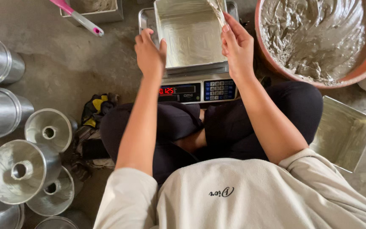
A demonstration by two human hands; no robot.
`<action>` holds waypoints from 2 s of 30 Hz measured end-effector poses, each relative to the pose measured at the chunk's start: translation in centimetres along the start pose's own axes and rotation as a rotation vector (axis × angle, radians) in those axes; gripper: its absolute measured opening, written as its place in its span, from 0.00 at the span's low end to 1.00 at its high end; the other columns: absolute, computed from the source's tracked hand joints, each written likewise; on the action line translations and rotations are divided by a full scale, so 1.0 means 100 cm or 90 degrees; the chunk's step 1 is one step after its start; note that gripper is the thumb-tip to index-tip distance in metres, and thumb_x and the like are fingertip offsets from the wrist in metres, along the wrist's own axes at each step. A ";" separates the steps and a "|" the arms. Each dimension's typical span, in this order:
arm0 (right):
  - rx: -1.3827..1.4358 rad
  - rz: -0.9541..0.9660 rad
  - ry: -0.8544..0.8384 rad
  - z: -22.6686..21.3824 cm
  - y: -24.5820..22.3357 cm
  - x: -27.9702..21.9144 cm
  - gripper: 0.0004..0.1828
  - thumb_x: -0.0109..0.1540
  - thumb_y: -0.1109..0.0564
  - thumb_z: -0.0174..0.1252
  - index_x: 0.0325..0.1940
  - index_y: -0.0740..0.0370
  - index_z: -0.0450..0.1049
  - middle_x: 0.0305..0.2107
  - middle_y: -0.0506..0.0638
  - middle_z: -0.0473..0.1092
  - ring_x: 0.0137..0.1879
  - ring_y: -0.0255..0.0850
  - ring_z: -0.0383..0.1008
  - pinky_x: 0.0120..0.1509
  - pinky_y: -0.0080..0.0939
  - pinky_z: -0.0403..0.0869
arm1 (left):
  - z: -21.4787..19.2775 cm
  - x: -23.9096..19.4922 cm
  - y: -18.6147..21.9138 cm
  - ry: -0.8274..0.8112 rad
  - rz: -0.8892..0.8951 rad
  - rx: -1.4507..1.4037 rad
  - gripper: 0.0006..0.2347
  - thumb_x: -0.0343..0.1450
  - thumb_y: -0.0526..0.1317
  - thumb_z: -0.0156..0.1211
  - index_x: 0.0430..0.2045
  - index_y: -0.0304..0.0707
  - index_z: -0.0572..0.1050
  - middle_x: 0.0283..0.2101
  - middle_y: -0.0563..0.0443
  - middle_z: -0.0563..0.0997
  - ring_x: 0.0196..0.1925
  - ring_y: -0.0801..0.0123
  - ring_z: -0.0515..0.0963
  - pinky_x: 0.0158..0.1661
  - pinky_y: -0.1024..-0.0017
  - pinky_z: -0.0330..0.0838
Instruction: The person scoops a thick grey batter from a large bowl into a rectangular metal container placed on a digital scale. They use a spatula to level the batter and monitor the weight, repeating the process to fill multiple containers.
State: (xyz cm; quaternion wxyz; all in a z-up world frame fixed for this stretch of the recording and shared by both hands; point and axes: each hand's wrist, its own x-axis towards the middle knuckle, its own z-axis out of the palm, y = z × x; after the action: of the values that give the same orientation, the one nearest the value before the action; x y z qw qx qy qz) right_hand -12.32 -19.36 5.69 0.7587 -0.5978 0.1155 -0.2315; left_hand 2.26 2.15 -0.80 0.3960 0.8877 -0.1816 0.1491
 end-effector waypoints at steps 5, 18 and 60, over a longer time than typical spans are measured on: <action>0.033 -0.028 0.015 -0.024 -0.005 -0.012 0.25 0.74 0.56 0.58 0.74 0.67 0.67 0.29 0.40 0.65 0.27 0.25 0.56 0.31 0.28 0.56 | 0.011 -0.126 0.077 -0.179 0.282 -0.099 0.09 0.69 0.33 0.58 0.43 0.38 0.73 0.42 0.45 0.76 0.47 0.51 0.73 0.49 0.56 0.70; 0.046 -0.023 0.041 -0.056 -0.013 -0.057 0.25 0.74 0.55 0.57 0.75 0.66 0.67 0.28 0.41 0.65 0.26 0.25 0.56 0.31 0.29 0.55 | 0.097 -0.210 0.071 -0.345 0.581 0.211 0.10 0.70 0.38 0.53 0.43 0.43 0.78 0.62 0.53 0.74 0.66 0.53 0.68 0.64 0.52 0.59; -1.264 0.130 0.100 -0.324 -0.023 0.000 0.22 0.65 0.65 0.55 0.57 0.46 0.81 0.34 0.55 0.76 0.43 0.48 0.73 0.64 0.63 0.57 | 0.029 -0.092 0.144 -0.166 -0.019 -0.393 0.08 0.76 0.33 0.56 0.47 0.38 0.78 0.43 0.49 0.83 0.39 0.69 0.81 0.41 0.74 0.76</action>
State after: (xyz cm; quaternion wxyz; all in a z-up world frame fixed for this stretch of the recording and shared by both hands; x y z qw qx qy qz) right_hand -27.44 -47.46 -0.50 -0.0776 -0.9309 0.3570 -0.0026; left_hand -11.88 -7.11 2.94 0.6217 0.7399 -0.2546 -0.0334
